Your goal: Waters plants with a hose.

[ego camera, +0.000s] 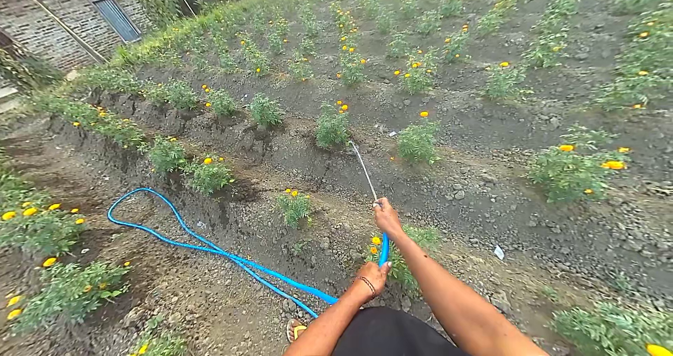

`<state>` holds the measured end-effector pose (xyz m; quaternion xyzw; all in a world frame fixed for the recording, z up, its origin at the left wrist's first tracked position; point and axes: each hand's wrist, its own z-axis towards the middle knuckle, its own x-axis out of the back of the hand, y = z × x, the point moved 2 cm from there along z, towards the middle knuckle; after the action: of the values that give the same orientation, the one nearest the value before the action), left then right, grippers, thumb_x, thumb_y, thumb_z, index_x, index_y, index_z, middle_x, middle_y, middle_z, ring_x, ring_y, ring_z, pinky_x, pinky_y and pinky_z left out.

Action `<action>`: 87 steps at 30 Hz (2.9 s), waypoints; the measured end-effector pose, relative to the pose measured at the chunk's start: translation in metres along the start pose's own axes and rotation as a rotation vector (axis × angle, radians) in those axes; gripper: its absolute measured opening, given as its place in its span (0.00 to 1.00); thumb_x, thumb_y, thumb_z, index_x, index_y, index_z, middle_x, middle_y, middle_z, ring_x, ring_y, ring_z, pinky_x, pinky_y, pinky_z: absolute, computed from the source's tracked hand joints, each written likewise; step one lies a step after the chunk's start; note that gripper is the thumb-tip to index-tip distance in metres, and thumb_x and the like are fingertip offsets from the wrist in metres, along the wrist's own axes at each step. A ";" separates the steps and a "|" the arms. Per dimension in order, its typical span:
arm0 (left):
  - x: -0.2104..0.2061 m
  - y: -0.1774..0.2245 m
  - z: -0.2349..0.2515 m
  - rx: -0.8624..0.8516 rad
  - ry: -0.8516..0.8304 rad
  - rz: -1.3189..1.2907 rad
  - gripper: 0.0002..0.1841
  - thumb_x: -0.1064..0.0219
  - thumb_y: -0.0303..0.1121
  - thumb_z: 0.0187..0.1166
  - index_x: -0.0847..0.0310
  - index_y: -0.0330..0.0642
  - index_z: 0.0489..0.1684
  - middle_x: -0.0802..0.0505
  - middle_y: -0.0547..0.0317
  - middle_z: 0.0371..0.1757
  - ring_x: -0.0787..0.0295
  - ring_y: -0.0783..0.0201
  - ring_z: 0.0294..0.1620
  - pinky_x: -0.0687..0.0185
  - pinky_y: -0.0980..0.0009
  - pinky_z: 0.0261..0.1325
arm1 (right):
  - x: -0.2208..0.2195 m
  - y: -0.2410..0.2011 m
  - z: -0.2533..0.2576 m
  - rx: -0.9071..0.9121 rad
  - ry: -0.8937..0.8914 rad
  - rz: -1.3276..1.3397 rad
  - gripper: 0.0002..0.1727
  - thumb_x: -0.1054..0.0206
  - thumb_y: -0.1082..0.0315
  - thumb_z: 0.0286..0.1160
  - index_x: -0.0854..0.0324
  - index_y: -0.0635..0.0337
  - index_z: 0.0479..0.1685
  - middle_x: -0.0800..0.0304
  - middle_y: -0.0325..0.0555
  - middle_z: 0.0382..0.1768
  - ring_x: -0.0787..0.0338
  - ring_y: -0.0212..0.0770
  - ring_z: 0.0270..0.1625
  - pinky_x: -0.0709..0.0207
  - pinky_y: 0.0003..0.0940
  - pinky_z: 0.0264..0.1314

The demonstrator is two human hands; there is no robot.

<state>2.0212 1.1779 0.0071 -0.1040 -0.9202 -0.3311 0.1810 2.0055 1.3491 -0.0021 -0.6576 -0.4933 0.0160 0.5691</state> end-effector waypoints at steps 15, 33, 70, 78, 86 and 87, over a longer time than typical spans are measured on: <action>-0.012 0.010 0.001 -0.009 -0.013 0.000 0.36 0.60 0.57 0.95 0.19 0.27 0.49 0.13 0.36 0.47 0.14 0.45 0.47 0.22 0.45 0.56 | 0.011 0.015 0.000 0.006 0.010 0.010 0.19 0.53 0.63 0.94 0.27 0.62 0.74 0.12 0.61 0.48 0.10 0.56 0.45 0.19 0.54 0.52; -0.039 -0.008 -0.021 0.042 0.024 -0.128 0.36 0.60 0.53 0.96 0.19 0.22 0.50 0.13 0.30 0.53 0.14 0.40 0.56 0.23 0.43 0.63 | -0.020 0.030 -0.021 0.006 -0.127 -0.098 0.23 0.55 0.62 0.95 0.33 0.63 0.80 0.13 0.64 0.55 0.09 0.57 0.50 0.18 0.54 0.55; -0.307 -0.100 -0.256 0.298 0.876 -1.450 0.34 0.63 0.56 0.95 0.22 0.33 0.40 0.22 0.55 0.27 0.26 0.60 0.23 0.24 0.60 0.33 | -0.206 0.024 -0.435 0.838 -1.028 -0.859 0.23 0.54 0.61 0.95 0.35 0.60 0.82 0.12 0.65 0.59 0.10 0.61 0.63 0.20 0.57 0.66; -0.312 -0.081 -0.252 0.319 0.826 -1.514 0.33 0.64 0.58 0.95 0.24 0.37 0.41 0.25 0.60 0.25 0.30 0.64 0.18 0.27 0.66 0.27 | -0.187 0.026 -0.431 0.828 -1.039 -0.885 0.23 0.53 0.62 0.95 0.34 0.60 0.82 0.13 0.65 0.62 0.12 0.61 0.66 0.22 0.56 0.69; -0.296 -0.081 -0.227 0.365 0.863 -1.400 0.34 0.63 0.58 0.95 0.23 0.36 0.39 0.24 0.57 0.27 0.28 0.61 0.22 0.27 0.62 0.31 | -0.192 0.022 -0.404 0.858 -1.087 -0.885 0.23 0.54 0.60 0.96 0.34 0.59 0.83 0.13 0.65 0.63 0.11 0.62 0.65 0.22 0.58 0.69; -0.292 -0.080 -0.225 0.375 0.868 -1.378 0.34 0.64 0.58 0.95 0.23 0.35 0.39 0.23 0.56 0.28 0.28 0.61 0.23 0.26 0.61 0.32 | -0.191 0.020 -0.401 0.856 -1.090 -0.876 0.23 0.54 0.60 0.96 0.35 0.59 0.83 0.13 0.65 0.61 0.11 0.62 0.64 0.21 0.58 0.67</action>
<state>2.3225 0.9503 0.0049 0.6507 -0.6661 -0.2198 0.2909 2.1533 0.9308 0.0202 -0.0310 -0.8640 0.2965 0.4058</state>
